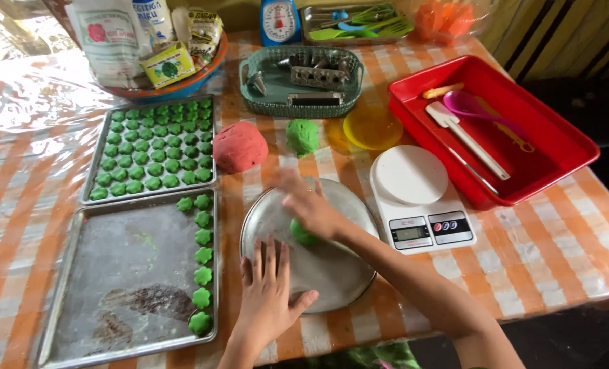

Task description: The person is taking small pieces of green dough, rolling them into balls, and then flattening them using a small metal rolling pin on a metal plate.

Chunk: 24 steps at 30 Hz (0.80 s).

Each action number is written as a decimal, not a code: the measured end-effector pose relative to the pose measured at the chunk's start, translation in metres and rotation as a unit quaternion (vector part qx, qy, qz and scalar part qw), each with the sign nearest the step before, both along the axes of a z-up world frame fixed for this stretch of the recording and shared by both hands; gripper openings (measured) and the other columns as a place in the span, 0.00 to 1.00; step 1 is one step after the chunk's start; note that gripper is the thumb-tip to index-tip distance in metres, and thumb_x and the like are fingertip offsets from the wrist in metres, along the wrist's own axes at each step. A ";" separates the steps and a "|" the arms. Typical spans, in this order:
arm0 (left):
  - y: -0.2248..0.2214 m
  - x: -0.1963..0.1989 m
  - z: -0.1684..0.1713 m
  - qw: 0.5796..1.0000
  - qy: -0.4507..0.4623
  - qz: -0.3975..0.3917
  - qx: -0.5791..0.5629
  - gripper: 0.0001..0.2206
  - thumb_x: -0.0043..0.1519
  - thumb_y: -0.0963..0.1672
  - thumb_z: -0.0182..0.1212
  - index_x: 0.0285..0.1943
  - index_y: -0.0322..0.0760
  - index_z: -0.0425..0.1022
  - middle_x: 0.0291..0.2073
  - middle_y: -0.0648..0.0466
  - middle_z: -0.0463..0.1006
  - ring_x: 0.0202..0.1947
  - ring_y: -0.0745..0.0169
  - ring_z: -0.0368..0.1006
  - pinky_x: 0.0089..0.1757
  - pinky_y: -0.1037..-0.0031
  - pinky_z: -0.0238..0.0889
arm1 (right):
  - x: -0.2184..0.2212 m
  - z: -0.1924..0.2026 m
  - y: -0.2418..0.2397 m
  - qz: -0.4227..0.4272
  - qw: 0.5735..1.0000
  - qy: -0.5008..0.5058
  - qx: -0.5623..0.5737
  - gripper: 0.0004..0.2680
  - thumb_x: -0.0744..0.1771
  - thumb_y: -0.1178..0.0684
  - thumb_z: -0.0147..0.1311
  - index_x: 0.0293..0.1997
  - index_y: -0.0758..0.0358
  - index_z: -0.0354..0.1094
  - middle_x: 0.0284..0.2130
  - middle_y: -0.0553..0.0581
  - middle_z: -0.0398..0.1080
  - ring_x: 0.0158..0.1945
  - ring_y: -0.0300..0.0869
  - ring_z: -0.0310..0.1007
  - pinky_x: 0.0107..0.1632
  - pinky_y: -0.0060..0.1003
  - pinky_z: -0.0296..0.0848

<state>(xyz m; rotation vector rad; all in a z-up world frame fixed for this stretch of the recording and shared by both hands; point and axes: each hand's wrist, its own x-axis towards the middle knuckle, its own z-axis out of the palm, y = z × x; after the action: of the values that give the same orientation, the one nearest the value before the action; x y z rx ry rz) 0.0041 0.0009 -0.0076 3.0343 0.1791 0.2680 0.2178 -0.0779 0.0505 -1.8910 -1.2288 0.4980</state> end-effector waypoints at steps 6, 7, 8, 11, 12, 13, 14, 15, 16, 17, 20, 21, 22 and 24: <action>-0.001 -0.003 0.004 1.000 -0.015 -0.005 -0.006 0.50 0.63 0.69 0.45 0.80 0.31 0.41 0.79 0.35 0.38 0.77 0.29 0.29 0.63 0.37 0.38 | 0.060 0.116 -0.113 -0.138 0.942 -0.254 0.169 0.20 0.64 0.74 0.34 0.59 0.67 0.68 0.58 0.65 0.69 0.56 0.50 0.74 0.56 0.41 0.77; 0.001 -0.001 0.007 1.000 -0.016 0.001 -0.005 0.50 0.63 0.69 0.45 0.80 0.31 0.41 0.79 0.35 0.38 0.77 0.29 0.29 0.63 0.37 0.38 | 0.106 0.093 -0.134 -0.132 0.943 -0.253 0.171 0.20 0.64 0.74 0.34 0.59 0.67 0.68 0.58 0.65 0.69 0.56 0.50 0.74 0.56 0.41 0.77; 0.000 -0.002 0.008 1.000 -0.011 -0.006 -0.007 0.50 0.63 0.69 0.43 0.82 0.35 0.36 0.79 0.34 0.34 0.77 0.27 0.27 0.63 0.38 0.35 | 0.146 0.069 -0.163 -0.245 0.917 -0.301 0.091 0.17 0.65 0.68 0.45 0.59 0.66 0.71 0.57 0.65 0.72 0.57 0.53 0.72 0.55 0.45 0.73; 0.000 -0.003 0.009 1.000 -0.017 -0.016 0.008 0.48 0.63 0.69 0.38 0.83 0.41 0.35 0.79 0.34 0.32 0.76 0.26 0.25 0.64 0.39 0.32 | 0.207 0.025 -0.230 -0.367 0.870 -0.303 -0.125 0.12 0.67 0.57 0.58 0.55 0.68 0.73 0.48 0.71 0.73 0.51 0.62 0.72 0.47 0.54 0.72; 0.001 -0.002 0.010 0.999 -0.029 -0.018 0.029 0.47 0.63 0.70 0.35 0.83 0.43 0.39 0.79 0.34 0.33 0.76 0.26 0.26 0.64 0.40 0.32 | 0.219 0.014 -0.248 -0.379 0.852 -0.256 -0.254 0.13 0.68 0.50 0.59 0.50 0.71 0.70 0.41 0.77 0.72 0.43 0.69 0.74 0.41 0.60 0.75; 0.000 -0.002 0.007 0.999 -0.029 -0.017 0.027 0.47 0.63 0.70 0.35 0.83 0.43 0.39 0.79 0.34 0.33 0.76 0.26 0.26 0.64 0.40 0.32 | 0.217 0.018 -0.249 -0.378 0.852 -0.258 -0.256 0.13 0.68 0.50 0.59 0.50 0.71 0.70 0.41 0.77 0.72 0.43 0.69 0.74 0.41 0.60 0.75; 0.000 -0.002 0.004 0.989 -0.065 0.007 0.134 0.50 0.61 0.73 0.31 0.83 0.44 0.38 0.80 0.36 0.33 0.78 0.29 0.25 0.67 0.44 0.29 | 0.215 0.021 -0.249 -0.377 0.854 -0.155 -0.323 0.13 0.68 0.55 0.50 0.60 0.61 0.68 0.52 0.72 0.70 0.44 0.65 0.77 0.40 0.56 0.77; 0.001 -0.003 0.002 0.965 -0.100 0.034 0.239 0.53 0.58 0.75 0.25 0.83 0.46 0.37 0.81 0.37 0.34 0.81 0.32 0.25 0.70 0.47 0.26 | 0.213 0.024 -0.248 -0.372 0.843 -0.049 -0.386 0.20 0.69 0.60 0.41 0.70 0.50 0.65 0.62 0.68 0.68 0.45 0.61 0.80 0.39 0.52 0.79; 0.000 -0.003 0.006 0.966 -0.098 0.037 0.238 0.53 0.58 0.75 0.25 0.83 0.46 0.37 0.81 0.37 0.34 0.81 0.32 0.25 0.70 0.47 0.26 | 0.223 0.016 -0.252 -0.369 0.843 -0.050 -0.387 0.20 0.69 0.60 0.41 0.70 0.50 0.65 0.62 0.68 0.68 0.45 0.61 0.80 0.39 0.52 0.79; 0.000 -0.003 0.009 0.985 -0.079 0.016 0.154 0.52 0.59 0.73 0.31 0.83 0.44 0.38 0.80 0.37 0.35 0.79 0.34 0.28 0.68 0.47 0.29 | 0.232 0.007 -0.257 -0.361 0.843 -0.044 -0.397 0.21 0.69 0.64 0.38 0.70 0.52 0.65 0.61 0.69 0.69 0.48 0.62 0.79 0.41 0.54 0.78; -0.002 -0.005 0.029 0.999 -0.044 -0.022 0.009 0.48 0.63 0.68 0.40 0.83 0.40 0.36 0.80 0.38 0.35 0.78 0.37 0.31 0.67 0.46 0.32 | 0.231 0.001 -0.258 -0.350 0.846 -0.018 -0.402 0.20 0.69 0.65 0.34 0.69 0.57 0.63 0.60 0.71 0.69 0.55 0.63 0.75 0.46 0.57 0.77; -0.002 -0.003 0.038 0.997 -0.033 -0.042 -0.051 0.45 0.65 0.65 0.43 0.83 0.39 0.34 0.80 0.39 0.33 0.78 0.39 0.31 0.68 0.46 0.32 | 0.228 0.006 -0.256 -0.350 0.849 -0.001 -0.395 0.19 0.69 0.64 0.33 0.69 0.60 0.61 0.61 0.70 0.68 0.58 0.64 0.72 0.49 0.58 0.76; -0.001 0.002 0.047 0.997 -0.034 -0.042 -0.050 0.45 0.65 0.65 0.43 0.83 0.39 0.34 0.80 0.39 0.33 0.78 0.39 0.31 0.68 0.46 0.32 | 0.231 0.002 -0.259 -0.350 0.850 -0.002 -0.394 0.19 0.69 0.64 0.33 0.69 0.60 0.61 0.61 0.70 0.68 0.58 0.64 0.72 0.49 0.58 0.76; 0.000 0.011 0.063 0.996 0.006 -0.084 -0.039 0.43 0.68 0.60 0.50 0.83 0.39 0.33 0.79 0.39 0.32 0.77 0.43 0.33 0.68 0.53 0.32 | 0.236 -0.005 -0.266 -0.357 0.834 -0.070 -0.414 0.14 0.72 0.59 0.36 0.64 0.62 0.62 0.53 0.75 0.72 0.45 0.66 0.78 0.41 0.58 0.78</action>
<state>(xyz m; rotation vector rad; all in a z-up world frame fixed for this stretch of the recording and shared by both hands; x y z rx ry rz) 0.0155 0.0008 0.0558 2.9498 -0.0642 0.2248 0.4540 -0.3437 0.0453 -2.9596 -0.2580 0.5139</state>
